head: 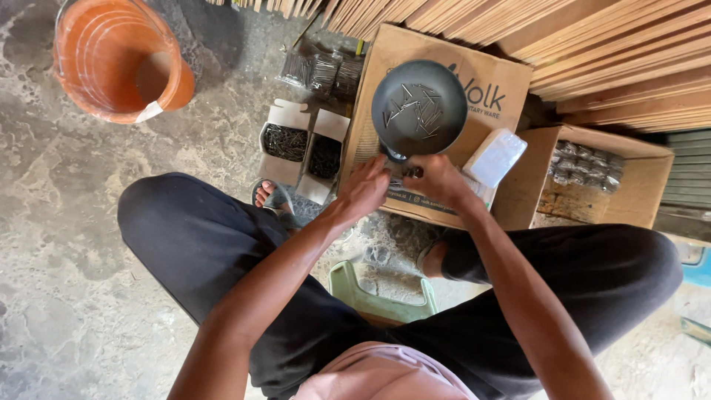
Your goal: The person sits on a low stool and repeatedly picks up nails from a black bowl, places them into a small plastic bag, and then returns the bag to a cardboard box. The task involves sorting or packaging small metal fasteners.
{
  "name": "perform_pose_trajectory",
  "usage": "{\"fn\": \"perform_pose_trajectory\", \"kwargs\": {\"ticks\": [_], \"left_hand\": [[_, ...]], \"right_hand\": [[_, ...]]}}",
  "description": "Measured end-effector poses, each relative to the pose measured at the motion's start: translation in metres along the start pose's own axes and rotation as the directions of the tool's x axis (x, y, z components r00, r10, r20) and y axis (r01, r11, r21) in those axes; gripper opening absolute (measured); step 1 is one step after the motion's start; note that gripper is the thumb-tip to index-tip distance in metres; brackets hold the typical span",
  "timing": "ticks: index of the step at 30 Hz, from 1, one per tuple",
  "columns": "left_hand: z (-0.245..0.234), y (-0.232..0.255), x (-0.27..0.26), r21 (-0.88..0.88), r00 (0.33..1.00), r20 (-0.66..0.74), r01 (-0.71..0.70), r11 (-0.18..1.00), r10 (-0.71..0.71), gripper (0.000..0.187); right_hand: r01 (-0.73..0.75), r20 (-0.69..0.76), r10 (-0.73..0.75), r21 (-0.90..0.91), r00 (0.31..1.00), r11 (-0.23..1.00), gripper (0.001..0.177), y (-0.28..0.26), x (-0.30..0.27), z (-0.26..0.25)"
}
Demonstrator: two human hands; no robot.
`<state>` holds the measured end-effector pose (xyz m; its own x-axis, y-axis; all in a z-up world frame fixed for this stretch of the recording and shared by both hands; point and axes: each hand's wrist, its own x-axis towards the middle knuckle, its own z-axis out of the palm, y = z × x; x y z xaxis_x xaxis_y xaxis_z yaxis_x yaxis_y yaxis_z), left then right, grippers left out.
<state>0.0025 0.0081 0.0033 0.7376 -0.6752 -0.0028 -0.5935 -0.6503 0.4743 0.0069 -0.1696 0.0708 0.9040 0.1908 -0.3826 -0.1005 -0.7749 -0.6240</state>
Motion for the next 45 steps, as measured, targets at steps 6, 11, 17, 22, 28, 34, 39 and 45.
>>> {"fn": "perform_pose_trajectory", "kwargs": {"ticks": [6, 11, 17, 22, 28, 34, 39, 45], "left_hand": [[0.006, -0.001, 0.003, 0.055, 1.0, 0.013, 0.02, 0.998, -0.02, 0.021], [0.003, 0.001, 0.003, 0.049, 0.998, 0.047, 0.03, 0.998, -0.033, 0.024], [0.009, -0.001, 0.004, 0.061, 0.997, 0.059, 0.04, 0.997, -0.044, 0.028], [0.0, 0.002, 0.005, 0.06, 0.996, 0.08, 0.036, 0.998, -0.041, 0.03], [-0.004, 0.004, 0.005, 0.046, 0.999, 0.041, 0.03, 0.998, -0.032, 0.015], [-0.007, 0.006, 0.003, 0.069, 0.999, 0.025, -0.031, 0.997, 0.029, 0.014], [-0.006, 0.007, 0.0, 0.094, 0.999, 0.032, -0.046, 0.995, 0.043, 0.013], [-0.004, 0.007, 0.003, 0.101, 0.997, -0.042, -0.062, 0.993, 0.066, 0.015]], "right_hand": [[0.138, 0.003, -0.139, -0.123, 0.99, 0.983, 0.021, 0.019, -0.003, 0.022], [0.22, 0.013, -0.222, -0.209, 0.975, 0.953, 0.02, 0.013, -0.008, 0.029], [0.231, 0.032, -0.234, -0.331, 0.972, 0.915, 0.013, 0.019, -0.004, 0.036], [0.237, 0.045, -0.237, -0.369, 0.97, 0.899, 0.009, 0.019, -0.006, 0.036], [0.245, 0.013, -0.26, -0.378, 0.966, 0.893, 0.009, 0.027, -0.007, 0.042], [0.279, 0.073, -0.275, -0.432, 0.959, 0.858, 0.011, 0.001, -0.017, 0.028], [0.043, -0.048, -0.05, -0.132, 0.998, 0.99, 0.018, -0.006, -0.007, -0.014], [-0.136, -0.341, 0.026, -0.302, 0.94, 0.944, 0.02, 0.048, 0.055, -0.012]]}}
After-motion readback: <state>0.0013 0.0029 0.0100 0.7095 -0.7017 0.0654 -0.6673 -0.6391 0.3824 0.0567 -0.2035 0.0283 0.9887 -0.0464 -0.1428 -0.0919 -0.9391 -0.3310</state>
